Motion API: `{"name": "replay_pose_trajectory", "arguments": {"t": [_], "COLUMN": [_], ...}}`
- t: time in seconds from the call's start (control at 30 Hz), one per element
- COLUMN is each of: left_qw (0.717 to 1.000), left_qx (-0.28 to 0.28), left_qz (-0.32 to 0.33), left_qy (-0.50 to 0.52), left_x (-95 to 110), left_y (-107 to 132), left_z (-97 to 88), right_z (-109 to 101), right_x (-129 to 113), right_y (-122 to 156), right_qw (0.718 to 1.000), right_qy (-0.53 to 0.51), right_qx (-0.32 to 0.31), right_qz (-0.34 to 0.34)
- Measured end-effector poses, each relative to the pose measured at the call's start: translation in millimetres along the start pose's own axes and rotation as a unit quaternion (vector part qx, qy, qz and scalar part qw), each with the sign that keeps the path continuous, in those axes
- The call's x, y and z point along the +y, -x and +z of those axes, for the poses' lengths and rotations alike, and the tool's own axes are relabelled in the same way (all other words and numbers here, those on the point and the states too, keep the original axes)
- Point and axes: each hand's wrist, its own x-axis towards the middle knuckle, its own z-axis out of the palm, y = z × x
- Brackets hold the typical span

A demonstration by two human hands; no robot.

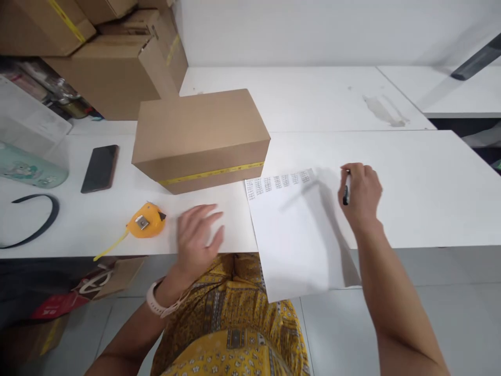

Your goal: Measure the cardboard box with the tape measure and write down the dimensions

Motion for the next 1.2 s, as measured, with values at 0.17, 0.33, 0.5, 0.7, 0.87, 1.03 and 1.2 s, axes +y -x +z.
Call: {"name": "replay_pose_trajectory", "arguments": {"t": [0.17, 0.33, 0.5, 0.7, 0.87, 1.03, 1.2], "left_qw": [0.975, 0.96, 0.948, 0.853, 0.797, 0.802, 0.822], "left_qx": [0.101, 0.004, 0.011, -0.109, -0.245, -0.252, -0.172], "left_qz": [-0.132, -0.238, -0.315, -0.318, -0.261, -0.265, -0.288], "left_qy": [-0.145, -0.15, -0.034, 0.398, 0.487, 0.472, 0.46], "left_x": [-48, -91, -93, -25, 0, -8, -41], "left_y": [29, 43, 36, 9, -5, -22, -76], "left_z": [-55.0, -64.7, -64.1, -69.3, -68.5, -83.9, -113.8], "right_z": [2, 5, -20, -35, -31, -35, -44], "right_x": [87, 113, 45, -129, -198, -209, -219], "right_y": [10, 10, 7, 57, 84, 66, -2], "right_qw": [0.989, 0.993, 0.996, 0.86, 0.651, 0.664, 0.76], "right_qy": [0.038, -0.018, -0.025, -0.405, -0.554, -0.549, -0.535], "right_qx": [-0.031, -0.008, 0.039, -0.309, -0.512, -0.495, -0.365], "right_qz": [0.137, 0.119, 0.074, 0.028, 0.082, 0.109, 0.057]}}
